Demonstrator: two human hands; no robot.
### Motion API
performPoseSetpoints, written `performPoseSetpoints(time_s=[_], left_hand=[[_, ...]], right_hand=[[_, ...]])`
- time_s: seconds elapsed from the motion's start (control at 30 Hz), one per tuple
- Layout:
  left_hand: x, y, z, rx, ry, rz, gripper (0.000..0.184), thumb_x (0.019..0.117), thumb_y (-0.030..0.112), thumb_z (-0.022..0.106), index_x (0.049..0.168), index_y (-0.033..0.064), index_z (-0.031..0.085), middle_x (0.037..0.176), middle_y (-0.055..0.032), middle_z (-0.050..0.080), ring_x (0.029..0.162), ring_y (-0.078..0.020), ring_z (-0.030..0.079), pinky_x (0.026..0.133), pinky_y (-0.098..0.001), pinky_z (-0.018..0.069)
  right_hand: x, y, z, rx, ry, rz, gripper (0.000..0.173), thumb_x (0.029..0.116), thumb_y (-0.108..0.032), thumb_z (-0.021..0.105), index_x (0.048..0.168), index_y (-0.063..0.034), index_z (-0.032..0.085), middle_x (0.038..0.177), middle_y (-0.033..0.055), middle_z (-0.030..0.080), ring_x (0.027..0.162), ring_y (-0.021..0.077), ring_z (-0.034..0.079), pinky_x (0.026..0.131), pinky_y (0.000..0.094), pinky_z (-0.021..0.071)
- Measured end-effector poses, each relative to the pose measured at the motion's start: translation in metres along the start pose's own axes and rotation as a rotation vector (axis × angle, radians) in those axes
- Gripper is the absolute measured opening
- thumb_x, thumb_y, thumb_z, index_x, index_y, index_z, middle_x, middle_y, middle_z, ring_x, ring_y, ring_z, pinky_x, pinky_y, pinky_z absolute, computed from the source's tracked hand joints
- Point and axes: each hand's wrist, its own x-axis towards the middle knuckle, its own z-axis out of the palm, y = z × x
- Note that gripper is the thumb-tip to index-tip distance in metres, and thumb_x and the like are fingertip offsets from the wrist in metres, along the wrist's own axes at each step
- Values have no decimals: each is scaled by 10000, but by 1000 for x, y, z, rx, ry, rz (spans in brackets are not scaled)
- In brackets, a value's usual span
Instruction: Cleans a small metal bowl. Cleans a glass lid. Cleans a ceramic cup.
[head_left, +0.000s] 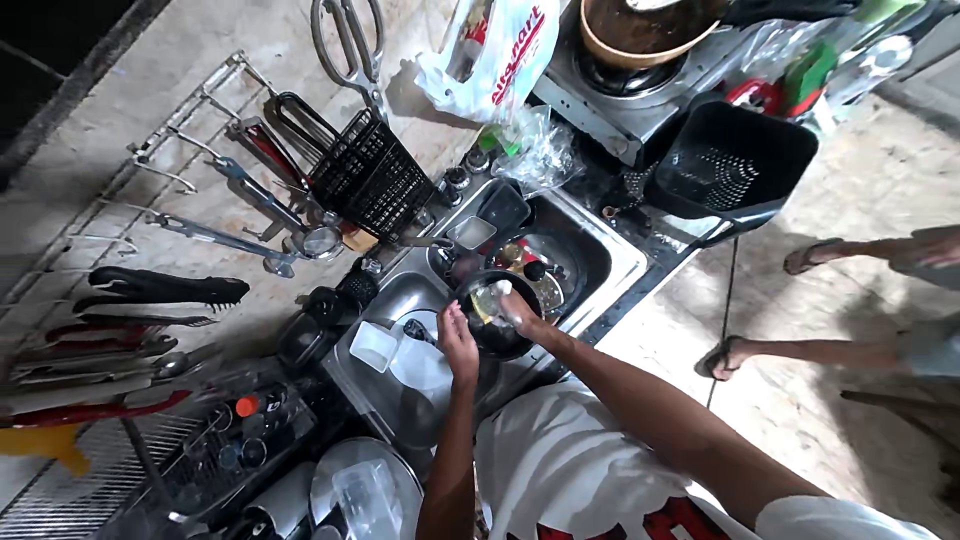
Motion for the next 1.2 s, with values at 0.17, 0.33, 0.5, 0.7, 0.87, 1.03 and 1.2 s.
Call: performPoseSetpoints(time_s=[0.17,0.33,0.5,0.7,0.87,1.03,1.2], left_hand=[[6,11,1,-104,-111,-178,400,966,171,692,1288,-52,612,1113,-194,682,935,-209,693,843,-362,603],[29,11,-45,-8,73,-103,343,965,116,663,1265,-42,613,1094,-183,689,962,-221,685,854,-387,594],[82,-29,-94,521,240,82,266,1001,154,591,1179,-40,630,1183,-221,648,1100,-331,650,955,-468,552],[135,-107,-109,955,36,113,244,955,17,574,1169,16,692,1306,-211,605,1238,-394,576,992,-497,536],[148,-105,-98,1137,-216,-206,349,956,116,594,1255,-51,661,1479,-244,504,1363,-371,511,1146,-472,426],[144,-78,-95,1009,-116,-207,381,992,168,568,1339,27,638,1438,-239,545,1304,-396,556,1077,-526,479],[153,-68,-94,780,-82,-56,354,983,86,576,1320,-11,624,1374,-258,572,1274,-382,574,1079,-485,493]], right_hand=[[-7,0,5,43,-132,-34,358,1084,-246,511,1340,-1,563,1141,159,676,949,188,689,845,367,599],[-16,-8,9,-509,107,-300,338,992,-218,619,1235,12,670,1179,245,700,1146,391,669,1027,569,515],[0,11,9,-971,-211,-6,404,1000,-169,587,1326,71,594,1365,319,582,1269,502,568,1009,703,465],[-11,-54,-7,-970,-181,105,344,951,-189,655,1201,47,664,1273,298,641,1191,495,617,941,709,487],[57,-99,-38,-789,105,-195,298,926,-231,698,1086,20,690,1074,273,694,1026,468,681,830,680,542],[156,-135,-43,-774,104,-240,338,884,-193,723,1155,7,689,1187,266,678,1116,461,659,891,681,533],[216,-113,-3,-549,67,-266,473,911,-278,736,1356,-141,654,1420,213,584,1266,426,595,1007,654,509]])
